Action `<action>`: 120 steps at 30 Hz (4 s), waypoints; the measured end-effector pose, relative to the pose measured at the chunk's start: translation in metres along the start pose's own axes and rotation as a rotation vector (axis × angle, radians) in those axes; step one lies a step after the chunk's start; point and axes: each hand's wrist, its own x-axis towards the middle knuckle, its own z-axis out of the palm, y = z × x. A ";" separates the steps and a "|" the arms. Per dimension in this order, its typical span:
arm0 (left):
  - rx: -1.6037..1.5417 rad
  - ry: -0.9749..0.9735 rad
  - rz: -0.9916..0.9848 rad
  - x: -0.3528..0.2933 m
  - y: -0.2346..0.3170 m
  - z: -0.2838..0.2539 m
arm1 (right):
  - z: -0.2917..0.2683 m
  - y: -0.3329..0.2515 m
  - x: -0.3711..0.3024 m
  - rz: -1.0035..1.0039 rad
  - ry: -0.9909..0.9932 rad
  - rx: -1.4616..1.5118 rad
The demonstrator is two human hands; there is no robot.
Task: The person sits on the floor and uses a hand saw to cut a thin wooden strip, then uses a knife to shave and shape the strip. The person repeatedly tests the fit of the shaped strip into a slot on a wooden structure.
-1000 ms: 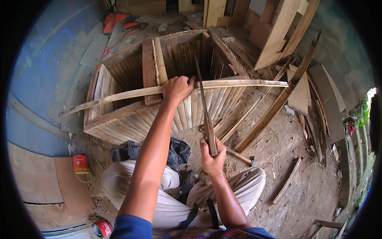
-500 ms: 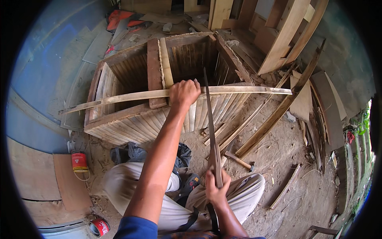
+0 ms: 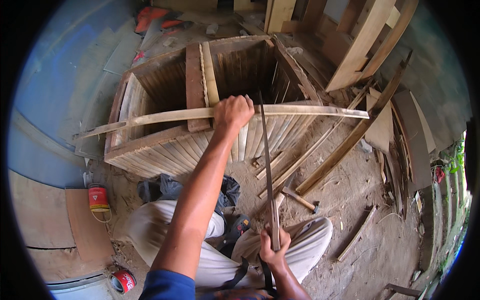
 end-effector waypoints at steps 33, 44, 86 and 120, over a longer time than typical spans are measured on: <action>-0.005 0.076 0.052 -0.001 0.000 0.008 | 0.036 0.019 0.125 -0.046 -0.003 0.116; 0.027 0.056 0.035 -0.002 0.002 0.011 | 0.003 0.006 0.070 0.135 -0.042 0.180; -0.004 0.007 0.006 -0.004 0.007 -0.001 | 0.045 0.012 0.196 -0.023 -0.063 -0.004; 0.023 0.054 0.018 -0.003 0.006 0.011 | 0.021 0.013 0.145 0.142 -0.029 0.185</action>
